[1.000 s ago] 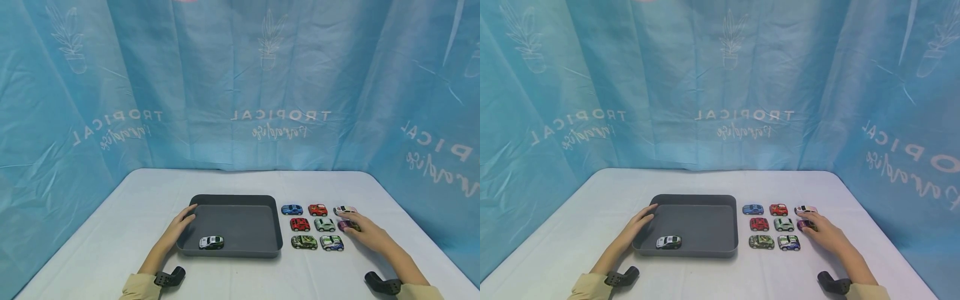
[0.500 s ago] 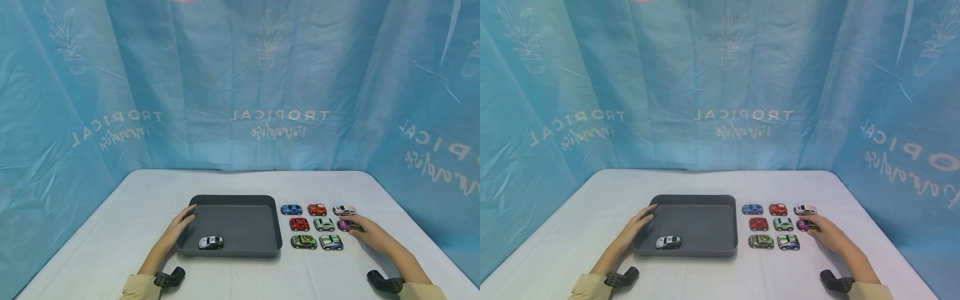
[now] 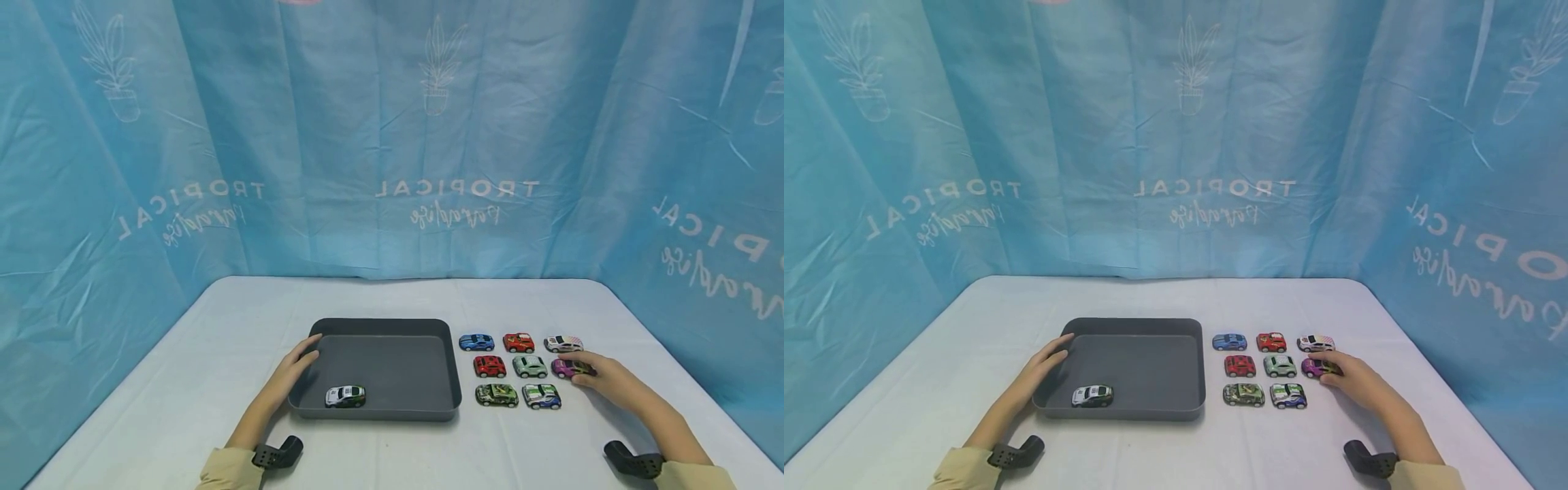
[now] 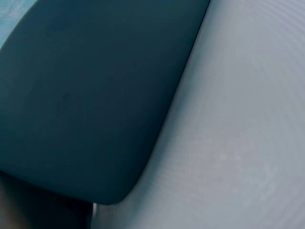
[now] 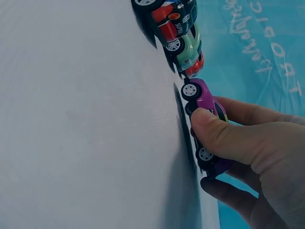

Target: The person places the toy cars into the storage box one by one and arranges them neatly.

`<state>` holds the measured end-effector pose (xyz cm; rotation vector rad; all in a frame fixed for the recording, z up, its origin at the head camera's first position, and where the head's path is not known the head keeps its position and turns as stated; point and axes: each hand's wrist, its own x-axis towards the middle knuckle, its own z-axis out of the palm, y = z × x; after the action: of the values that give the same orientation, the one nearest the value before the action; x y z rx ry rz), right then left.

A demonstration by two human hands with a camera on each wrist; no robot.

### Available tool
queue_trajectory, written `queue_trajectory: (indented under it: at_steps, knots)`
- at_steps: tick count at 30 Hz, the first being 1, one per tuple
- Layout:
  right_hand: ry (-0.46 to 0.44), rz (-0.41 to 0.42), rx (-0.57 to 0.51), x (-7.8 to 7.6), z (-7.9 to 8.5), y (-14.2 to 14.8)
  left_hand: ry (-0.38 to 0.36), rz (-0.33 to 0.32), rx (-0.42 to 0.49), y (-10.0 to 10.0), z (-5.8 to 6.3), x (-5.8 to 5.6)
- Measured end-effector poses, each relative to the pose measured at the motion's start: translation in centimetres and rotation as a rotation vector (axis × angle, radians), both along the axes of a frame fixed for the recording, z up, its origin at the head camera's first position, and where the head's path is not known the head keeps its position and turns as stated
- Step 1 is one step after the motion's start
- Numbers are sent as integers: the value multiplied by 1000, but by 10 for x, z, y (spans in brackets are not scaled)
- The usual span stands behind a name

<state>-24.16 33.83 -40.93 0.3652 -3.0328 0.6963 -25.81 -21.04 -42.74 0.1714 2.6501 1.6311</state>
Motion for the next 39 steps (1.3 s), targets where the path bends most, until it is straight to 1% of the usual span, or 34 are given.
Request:
queue_trajectory:
  at_steps: [6, 9, 15, 20, 28, 32, 39]
  knots:
    - [22, -4, -6, 0, 3, -1, -1, -4, 4, 0, 4, -1]
    - [11, -15, -9, 0, 6, -2, -2, 1, -1, 1, 4, -1]
    - [0, -18, -17, -1, 11, -5, 5, 1, -1, 0, 3, -2]
    - [1, -6, -27, -1, 13, -8, 7, 2, 3, 0, 2, -2]
    - [50, 19, -28, 5, 22, -18, 8, 10, 1, 3, 2, -2]
    - [53, 8, -17, 8, 28, -26, 5, 11, 3, 3, 2, -1]
    - [84, -4, 7, 9, 35, -36, 2, 8, 4, 1, 0, -1]
